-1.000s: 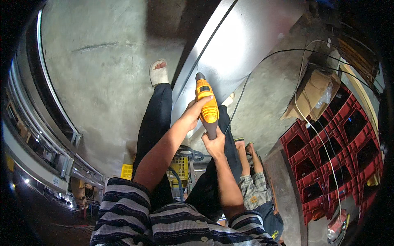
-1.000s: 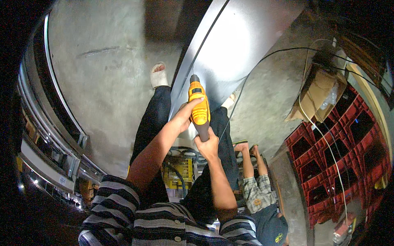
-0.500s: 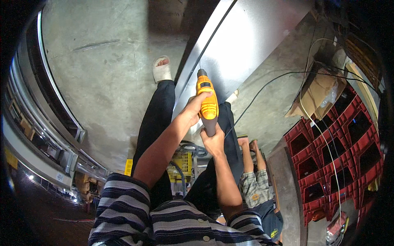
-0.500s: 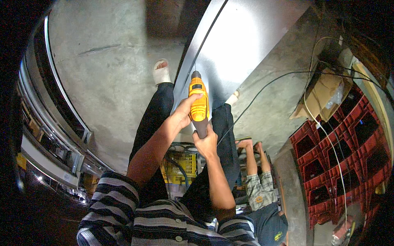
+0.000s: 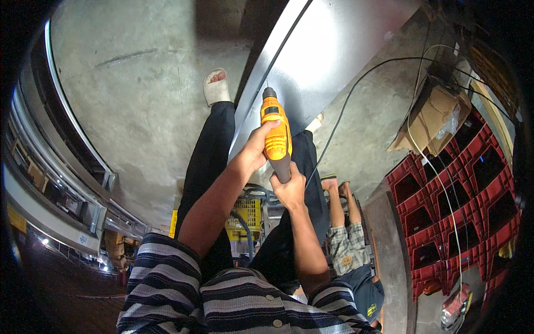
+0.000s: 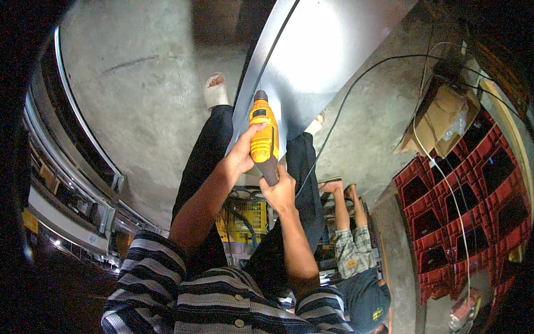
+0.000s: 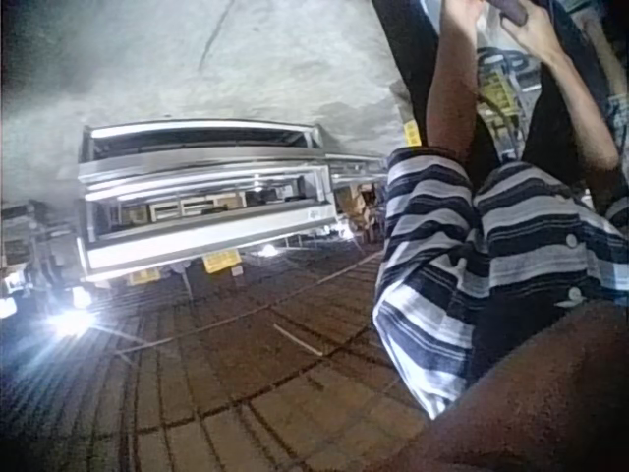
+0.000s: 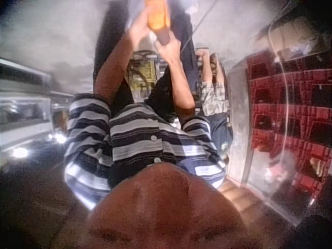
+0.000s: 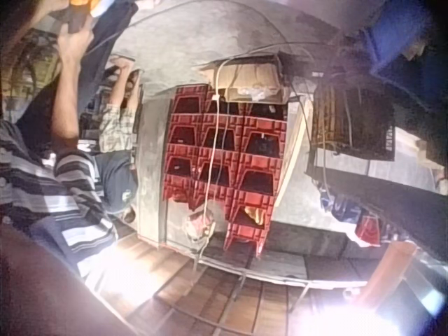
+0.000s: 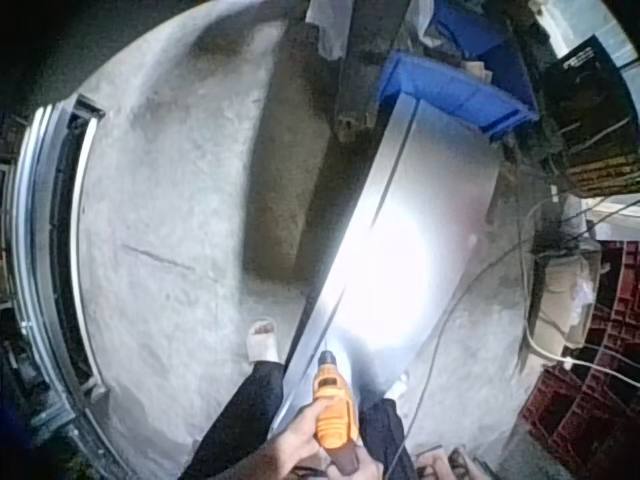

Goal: The person uses a corded drill to make holes in a long metal sheet on the floor, then lifts and repositions the sheet to drill additional holes. The person carries the sheet to a stainless steel table and places it on top.

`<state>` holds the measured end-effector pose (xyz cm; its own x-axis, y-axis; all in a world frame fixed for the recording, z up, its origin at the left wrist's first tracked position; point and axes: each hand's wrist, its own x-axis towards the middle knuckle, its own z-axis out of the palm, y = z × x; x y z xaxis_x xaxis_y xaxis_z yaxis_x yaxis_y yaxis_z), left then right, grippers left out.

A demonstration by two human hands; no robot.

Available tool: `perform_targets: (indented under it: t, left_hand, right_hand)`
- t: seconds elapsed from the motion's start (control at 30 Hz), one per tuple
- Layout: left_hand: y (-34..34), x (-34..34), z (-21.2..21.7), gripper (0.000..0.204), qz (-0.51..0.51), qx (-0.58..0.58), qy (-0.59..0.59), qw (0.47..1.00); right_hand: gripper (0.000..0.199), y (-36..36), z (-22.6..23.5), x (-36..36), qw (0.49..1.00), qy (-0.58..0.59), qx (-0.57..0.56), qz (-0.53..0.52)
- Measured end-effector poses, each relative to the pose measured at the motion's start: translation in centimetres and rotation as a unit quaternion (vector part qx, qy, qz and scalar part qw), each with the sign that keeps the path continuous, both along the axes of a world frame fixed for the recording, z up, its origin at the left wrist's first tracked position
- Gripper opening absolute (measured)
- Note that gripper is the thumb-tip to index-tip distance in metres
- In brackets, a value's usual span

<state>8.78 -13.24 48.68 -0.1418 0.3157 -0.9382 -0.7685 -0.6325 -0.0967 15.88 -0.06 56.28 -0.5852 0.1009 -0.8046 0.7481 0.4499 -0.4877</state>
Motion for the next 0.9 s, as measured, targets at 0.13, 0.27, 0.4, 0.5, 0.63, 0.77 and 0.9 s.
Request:
perform_targets:
  t: [0.13,0.27,0.4,0.5,0.63,0.77,0.9]
  left_hand:
    - [0.0,0.2,-0.2,0.045,-0.005,-0.001,-0.003,1.000]
    - [0.1,0.3,-0.4,0.046,-0.001,-0.009,0.009,1.000]
    - [0.0,0.1,-0.6,0.045,0.002,-0.011,0.008,1.000]
    - [-0.1,0.0,-1.2,0.044,0.010,-0.009,0.004,1.000]
    - [-0.5,0.3,-1.9,0.043,0.018,0.010,0.009,1.000]
    - [-0.6,0.0,-1.7,0.041,0.011,0.015,0.002,1.000]
    - [-0.7,-0.1,-1.7,0.042,0.008,0.010,-0.009,1.000]
  right_hand:
    - [0.038,0.1,-0.4,0.5,1.000,0.005,0.003,0.003]
    - [0.038,0.1,-0.7,0.7,1.000,0.005,0.008,0.011]
    - [0.038,-0.2,-0.8,0.0,1.000,-0.016,0.018,0.017]
    - [0.038,-0.6,-0.5,-0.6,0.999,-0.034,0.016,0.009]
    - [0.039,-0.9,-0.7,-0.5,0.999,-0.046,0.015,0.006]
    - [0.037,-1.3,-0.7,-0.5,0.999,-0.042,0.022,0.000]
    - [0.035,-1.5,-0.6,-0.7,0.998,-0.052,0.021,-0.009]
